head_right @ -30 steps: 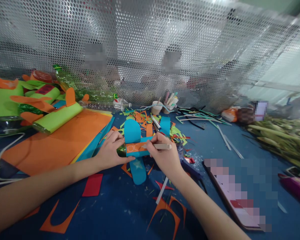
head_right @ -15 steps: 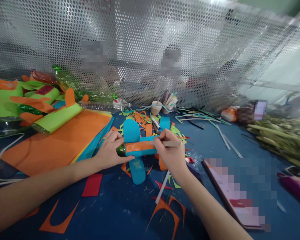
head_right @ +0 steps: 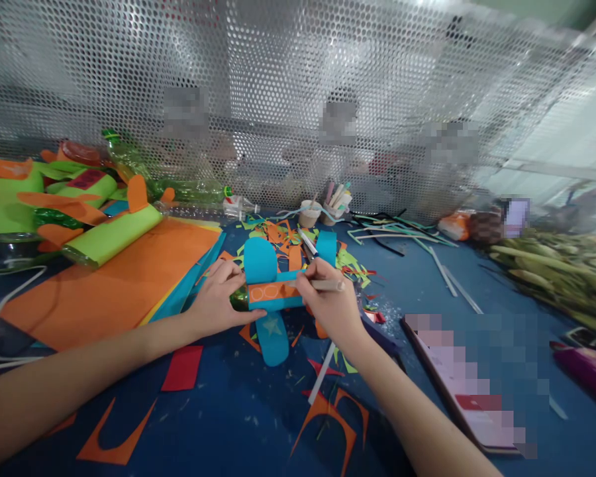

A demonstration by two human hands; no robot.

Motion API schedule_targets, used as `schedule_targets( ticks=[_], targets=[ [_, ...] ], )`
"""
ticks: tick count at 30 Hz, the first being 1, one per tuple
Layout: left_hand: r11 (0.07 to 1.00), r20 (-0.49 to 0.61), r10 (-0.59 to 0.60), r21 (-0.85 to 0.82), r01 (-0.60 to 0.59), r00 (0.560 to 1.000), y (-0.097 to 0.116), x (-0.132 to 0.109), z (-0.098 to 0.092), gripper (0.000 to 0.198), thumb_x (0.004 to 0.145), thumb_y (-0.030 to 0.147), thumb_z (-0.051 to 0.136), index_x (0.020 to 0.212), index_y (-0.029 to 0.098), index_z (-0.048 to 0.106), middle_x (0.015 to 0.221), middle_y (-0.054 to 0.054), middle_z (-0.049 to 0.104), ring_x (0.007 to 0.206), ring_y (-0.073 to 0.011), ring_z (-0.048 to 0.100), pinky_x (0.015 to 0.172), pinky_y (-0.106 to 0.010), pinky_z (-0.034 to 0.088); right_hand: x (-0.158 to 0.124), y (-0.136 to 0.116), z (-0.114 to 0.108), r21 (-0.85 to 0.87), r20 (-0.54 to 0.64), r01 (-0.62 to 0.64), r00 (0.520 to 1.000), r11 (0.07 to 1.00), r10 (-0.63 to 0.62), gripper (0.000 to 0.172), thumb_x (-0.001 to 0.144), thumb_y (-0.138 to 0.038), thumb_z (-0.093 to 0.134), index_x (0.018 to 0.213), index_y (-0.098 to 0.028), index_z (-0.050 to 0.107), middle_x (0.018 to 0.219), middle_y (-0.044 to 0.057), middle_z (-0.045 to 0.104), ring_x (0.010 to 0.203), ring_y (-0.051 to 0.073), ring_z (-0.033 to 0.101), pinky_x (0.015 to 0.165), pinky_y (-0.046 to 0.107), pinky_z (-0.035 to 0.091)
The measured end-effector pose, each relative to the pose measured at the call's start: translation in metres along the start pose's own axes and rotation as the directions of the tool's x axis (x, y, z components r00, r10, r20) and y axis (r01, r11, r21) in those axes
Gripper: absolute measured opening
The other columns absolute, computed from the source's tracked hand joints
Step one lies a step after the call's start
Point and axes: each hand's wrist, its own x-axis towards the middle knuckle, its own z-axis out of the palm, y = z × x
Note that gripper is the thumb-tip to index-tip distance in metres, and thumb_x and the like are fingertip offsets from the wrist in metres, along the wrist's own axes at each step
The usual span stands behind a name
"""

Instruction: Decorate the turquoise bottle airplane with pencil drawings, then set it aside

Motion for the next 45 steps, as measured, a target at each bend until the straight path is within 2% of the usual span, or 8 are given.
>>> schedule_targets(
  ticks=[12,16,21,31,33,37,40,45],
  targets=[
    [1.0,-0.026,0.02,-0.002,-0.02,0.999,-0.002,0.0,0.002,0.051,0.07,0.064,0.065,0.089,0.017,0.062,0.084,-0.006,0.047,0.084,-0.0238,0.048,0.08,-0.042,0.046,-0.002,-0.008,-0.004,-0.06,0.079,0.056,0.996,0.997,-0.051,0.017,0.075,-0.024,0.053,0.061,-0.023,0.043,0.046,-0.005,0.053,0.044,0.012,0.05,0.048,0.023,0.037],
    [1.0,-0.027,0.023,0.006,-0.023,0.999,-0.002,0.0,0.002,0.051,0.069,0.064,0.066,0.087,0.016,0.062,0.083,-0.005,0.047,0.083,-0.0235,0.048,0.079,-0.042,0.046,-0.001,-0.007,-0.006,-0.091,0.07,0.058,0.996,0.994,-0.052,0.017,0.073,-0.024,0.052,0.059,-0.022,0.043,0.044,-0.005,0.051,0.041,0.011,0.047,0.045,0.023,0.034],
    [1.0,-0.029,0.028,0.0,-0.028,0.999,-0.002,-0.001,0.002,0.052,0.07,0.061,0.067,0.089,0.014,0.063,0.086,-0.008,0.049,0.087,-0.0257,0.049,0.08,-0.044,0.047,0.003,-0.003,-0.008,-0.088,0.008,-0.003,1.0,0.996,0.003,0.017,0.073,-0.025,0.054,0.059,-0.022,0.044,0.044,-0.005,0.049,0.041,0.012,0.048,0.044,0.023,0.034],
    [1.0,-0.011,-0.002,0.004,0.002,1.0,-0.001,-0.001,0.002,0.049,0.069,0.06,0.067,0.089,0.016,0.062,0.09,-0.008,0.051,0.091,-0.0268,0.049,0.082,-0.046,0.046,0.001,0.0,-0.001,0.106,0.019,-0.013,1.0,0.994,0.011,0.021,0.082,-0.032,0.055,0.066,-0.023,0.043,0.046,-0.005,0.055,0.042,0.013,0.052,0.046,0.024,0.04],
    [1.0,-0.019,0.009,-0.009,-0.009,1.0,-0.002,-0.001,0.002,0.049,0.07,0.061,0.067,0.088,0.015,0.062,0.09,-0.009,0.05,0.09,-0.0265,0.049,0.082,-0.046,0.047,0.001,-0.006,-0.004,0.161,-0.014,0.026,1.0,0.987,-0.024,0.023,0.083,-0.031,0.055,0.064,-0.023,0.044,0.047,-0.004,0.057,0.044,0.013,0.053,0.049,0.026,0.042],
    [0.999,-0.045,0.034,-0.021,-0.035,0.998,-0.003,-0.001,0.002,0.049,0.07,0.062,0.066,0.084,0.015,0.061,0.089,-0.008,0.05,0.089,-0.0259,0.049,0.082,-0.045,0.047,0.005,-0.014,-0.015,0.169,-0.207,0.077,0.977,0.983,-0.04,0.026,0.081,-0.027,0.053,0.059,-0.024,0.041,0.046,-0.003,0.053,0.045,0.014,0.049,0.048,0.027,0.039],
    [0.999,-0.04,0.031,-0.016,-0.032,0.999,-0.003,-0.001,0.002,0.047,0.07,0.06,0.067,0.084,0.015,0.061,0.087,-0.008,0.049,0.089,-0.0258,0.049,0.083,-0.045,0.046,0.01,-0.009,-0.021,0.104,-0.16,0.058,0.986,0.993,-0.041,0.025,0.077,-0.023,0.054,0.056,-0.024,0.039,0.042,-0.005,0.044,0.04,0.012,0.04,0.043,0.026,0.032],
    [1.0,-0.029,0.022,-0.015,-0.022,0.999,-0.002,-0.001,0.001,0.049,0.069,0.058,0.069,0.09,0.015,0.062,0.086,-0.007,0.047,0.088,-0.0258,0.049,0.083,-0.044,0.046,0.013,0.001,-0.019,0.013,-0.083,0.035,0.996,0.999,-0.034,0.021,0.073,-0.023,0.052,0.057,-0.023,0.039,0.042,-0.006,0.041,0.04,0.011,0.038,0.043,0.025,0.03]
  ],
)
